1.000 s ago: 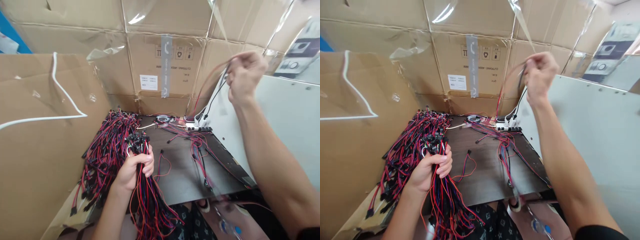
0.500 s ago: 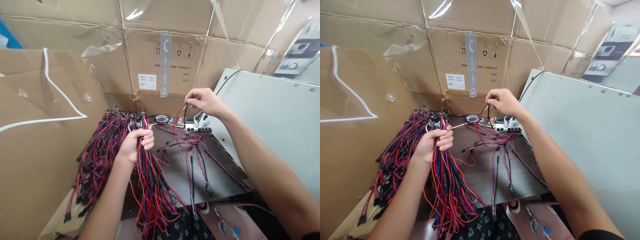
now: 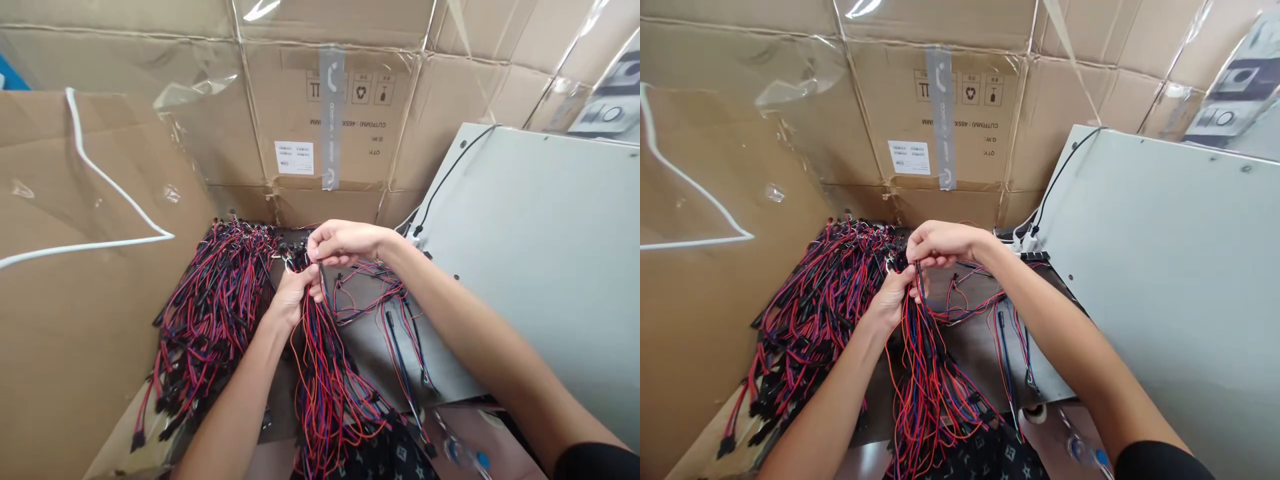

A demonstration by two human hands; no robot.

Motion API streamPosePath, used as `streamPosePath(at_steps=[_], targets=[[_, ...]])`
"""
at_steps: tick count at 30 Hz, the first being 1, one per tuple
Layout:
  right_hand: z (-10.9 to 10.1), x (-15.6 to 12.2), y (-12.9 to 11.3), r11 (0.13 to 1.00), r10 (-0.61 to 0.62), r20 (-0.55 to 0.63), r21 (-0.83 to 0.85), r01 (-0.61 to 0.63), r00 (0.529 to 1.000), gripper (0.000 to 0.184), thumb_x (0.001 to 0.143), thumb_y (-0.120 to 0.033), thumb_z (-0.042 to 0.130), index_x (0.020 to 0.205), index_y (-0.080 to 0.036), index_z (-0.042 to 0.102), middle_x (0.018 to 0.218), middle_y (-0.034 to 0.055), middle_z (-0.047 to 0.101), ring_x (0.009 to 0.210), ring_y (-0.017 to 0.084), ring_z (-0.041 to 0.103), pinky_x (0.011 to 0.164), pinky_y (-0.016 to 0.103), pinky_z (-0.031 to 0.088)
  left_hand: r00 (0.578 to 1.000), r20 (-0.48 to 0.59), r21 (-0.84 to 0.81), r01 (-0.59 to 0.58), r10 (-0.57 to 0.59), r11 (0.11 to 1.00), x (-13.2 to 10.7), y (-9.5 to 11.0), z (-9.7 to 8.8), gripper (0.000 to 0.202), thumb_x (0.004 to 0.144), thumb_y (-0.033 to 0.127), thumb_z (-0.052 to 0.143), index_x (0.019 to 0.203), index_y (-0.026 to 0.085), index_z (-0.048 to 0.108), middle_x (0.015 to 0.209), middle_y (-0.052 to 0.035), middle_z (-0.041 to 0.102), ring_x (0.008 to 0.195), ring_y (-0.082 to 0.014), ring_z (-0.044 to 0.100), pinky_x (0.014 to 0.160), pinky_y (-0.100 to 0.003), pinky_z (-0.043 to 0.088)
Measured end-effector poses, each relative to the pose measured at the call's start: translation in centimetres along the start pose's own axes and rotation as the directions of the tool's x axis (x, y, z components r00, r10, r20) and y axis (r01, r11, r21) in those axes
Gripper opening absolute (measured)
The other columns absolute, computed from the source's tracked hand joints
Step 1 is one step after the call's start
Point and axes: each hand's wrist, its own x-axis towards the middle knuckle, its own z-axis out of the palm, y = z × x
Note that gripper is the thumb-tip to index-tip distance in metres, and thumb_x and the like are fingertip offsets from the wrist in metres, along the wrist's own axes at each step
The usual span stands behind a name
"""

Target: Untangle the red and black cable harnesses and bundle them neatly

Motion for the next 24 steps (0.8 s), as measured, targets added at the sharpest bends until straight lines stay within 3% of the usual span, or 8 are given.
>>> streamPosePath(at_steps=[3, 8, 12, 14, 15, 17, 19, 24], targets=[[1.2, 0.9, 0.2, 1.0, -0.007, -0.12, -0.019, 0.005, 0.993, 0.015, 0.077, -0.004, 0.052, 0.081, -0.016, 0.044, 0.047, -0.0071, 0.051, 0.033, 0.003, 0.039, 0.032, 0.011, 0.026, 0.997, -0.056, 0.019, -0.047, 0.048, 0.999, 0.1, -0.3, -0.4, 0.056, 0.038, 0.043, 0.09, 0.07, 0.014, 0.055, 0.049, 0.0061, 0.051, 0.037, -0.0058, 0.044, 0.036, -0.019, 0.04], [3.5, 1.6, 1.2, 0.998, -0.056, -0.387, -0.033, 0.047, 0.921, 0.028, 0.082, -0.008, 0.054, 0.082, -0.022, 0.03, 0.038, -0.0119, 0.045, 0.028, 0.006, 0.038, 0.029, 0.013, 0.026, 0.995, -0.04, 0.059, -0.085, 0.088, 0.995, 0.0, -0.1, -0.5, 0.041, 0.045, 0.026, 0.086, 0.069, 0.014, 0.057, 0.057, 0.0021, 0.06, 0.045, -0.0097, 0.053, 0.041, -0.021, 0.044], [2.9, 0.1, 4.5, 0.981, -0.187, -0.455, -0.047, 0.186, 0.871, 0.02, 0.087, -0.02, 0.053, 0.086, -0.021, 0.033, 0.055, -0.0052, 0.058, 0.043, 0.009, 0.054, 0.04, 0.017, 0.04, 1.0, -0.023, 0.056, 0.0, 0.002, 0.998, -0.1, 0.4, -0.5, 0.025, 0.05, 0.018, 0.077, 0.062, 0.012, 0.055, 0.046, 0.0047, 0.051, 0.038, -0.0054, 0.043, 0.037, -0.018, 0.037], [2.0, -1.5, 7.0, 0.953, -0.287, -0.437, -0.219, 0.209, 0.852, 0.013, 0.086, -0.023, 0.055, 0.088, -0.018, 0.043, 0.074, 0.0013, 0.064, 0.062, 0.011, 0.06, 0.054, 0.022, 0.048, 0.999, -0.012, -0.005, 0.032, -0.032, 0.999, -0.1, 0.6, -0.6, 0.02, 0.051, 0.015, 0.072, 0.061, 0.013, 0.055, 0.043, 0.0071, 0.045, 0.036, -0.0041, 0.038, 0.036, -0.017, 0.035], [1.5, -2.4, 8.4, 0.916, -0.314, -0.391, -0.364, 0.168, 0.865, 0.014, 0.081, -0.021, 0.061, 0.087, -0.016, 0.05, 0.081, 0.0033, 0.065, 0.071, 0.012, 0.06, 0.063, 0.025, 0.048, 0.999, -0.015, -0.029, 0.035, -0.035, 0.999, -0.2, 0.6, -0.7, 0.019, 0.051, 0.015, 0.07, 0.063, 0.014, 0.055, 0.043, 0.007, 0.045, 0.037, -0.005, 0.04, 0.037, -0.018, 0.038], [1.1, -4.3, 10.9, 0.825, -0.206, -0.237, -0.564, 0.038, 0.949, 0.01, 0.076, -0.018, 0.067, 0.082, -0.015, 0.06, 0.081, 0.0034, 0.065, 0.075, 0.014, 0.059, 0.07, 0.029, 0.046, 0.999, -0.043, -0.032, 0.024, -0.025, 0.999, -0.1, 0.6, -0.7, 0.017, 0.052, 0.014, 0.067, 0.066, 0.015, 0.057, 0.048, 0.005, 0.051, 0.043, -0.0085, 0.048, 0.044, -0.021, 0.046], [1.4, -6.1, 12.8, 0.743, -0.119, -0.187, -0.669, -0.038, 0.975, 0.005, 0.079, -0.014, 0.061, 0.076, -0.015, 0.064, 0.075, 0.003, 0.065, 0.071, 0.013, 0.057, 0.07, 0.029, 0.043, 0.996, -0.086, -0.012, 0.016, -0.017, 1.0, 0.1, 0.6, -0.8, 0.016, 0.054, 0.014, 0.065, 0.068, 0.015, 0.057, 0.049, 0.0043, 0.052, 0.044, -0.0096, 0.05, 0.045, -0.023, 0.047], [3.1, -10.7, 14.3, 0.641, -0.34, -0.168, -0.761, 0.098, 0.925, 0.02, 0.092, -0.015, 0.046, 0.077, -0.015, 0.061, 0.077, 0.0062, 0.062, 0.075, 0.015, 0.054, 0.07, 0.029, 0.042, 0.953, -0.288, -0.064, -0.114, 0.091, 0.991, 1.2, 1.3, -1.8, 0.011, 0.057, 0.008, 0.059, 0.06, 0.014, 0.051, 0.044, 0.0071, 0.042, 0.037, -0.0041, 0.037, 0.035, -0.015, 0.034]])
